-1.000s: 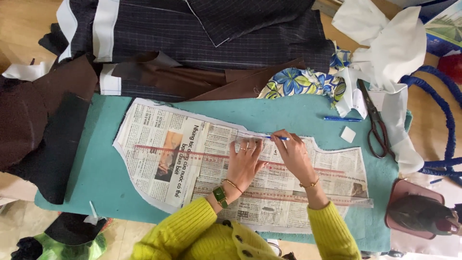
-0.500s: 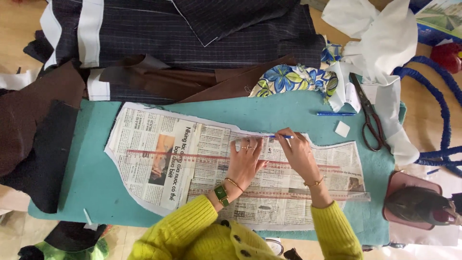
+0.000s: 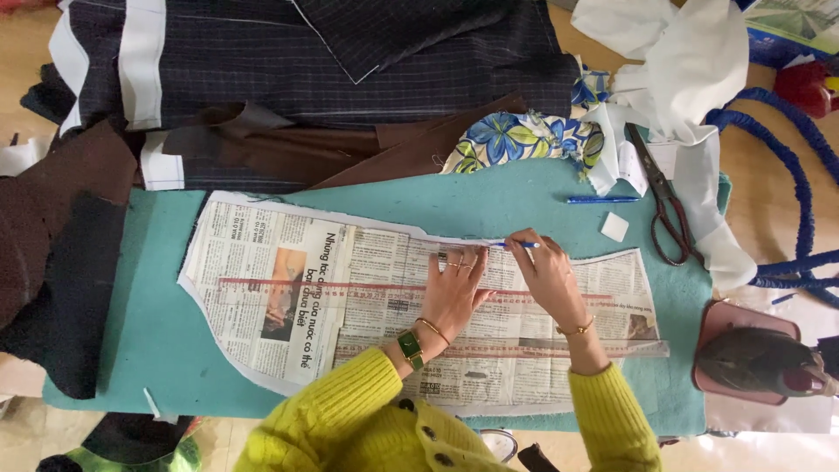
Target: The person uses a ruler and a blue pen to measure and mark lines on a newspaper pattern placed on a teal table. They repeatedly reposition the ruler to draw straight lines and mark points on the pattern.
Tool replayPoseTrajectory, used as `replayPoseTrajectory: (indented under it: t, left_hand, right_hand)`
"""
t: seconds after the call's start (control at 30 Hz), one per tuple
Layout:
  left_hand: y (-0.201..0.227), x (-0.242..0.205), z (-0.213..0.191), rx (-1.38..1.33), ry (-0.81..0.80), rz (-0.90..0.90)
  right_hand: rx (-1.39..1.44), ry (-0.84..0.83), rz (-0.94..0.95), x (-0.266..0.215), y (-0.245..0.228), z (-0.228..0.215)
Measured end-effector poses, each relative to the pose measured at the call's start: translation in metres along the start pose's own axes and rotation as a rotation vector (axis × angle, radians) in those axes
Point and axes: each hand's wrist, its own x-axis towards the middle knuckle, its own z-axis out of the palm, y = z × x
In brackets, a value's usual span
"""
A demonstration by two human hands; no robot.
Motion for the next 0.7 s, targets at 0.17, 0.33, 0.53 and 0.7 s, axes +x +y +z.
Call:
replayPoseTrajectory:
  t: [0.17,0.33,0.53,0.7]
  left_hand:
    - [0.012,0.008,0.0,-0.019,0.033,0.034]
    - [0.012,0.009,0.005,-0.013,0.05,0.057]
    - [0.022,0.019,0.011,-0.013,0.015,0.066]
    - [0.025,0.027,0.005,0.005,0.002,0.095]
  right_hand:
    - [0.0,0.017,-0.026,0.001,-0.006,0.004]
    - [0.002,0.012,0.006,-0.002,0.008,-0.007]
    - [-0.008,0.016,0.015,-0.003,0.011,-0.007]
    - [0.015,0.016,0.031,-0.005,0.013,-0.01]
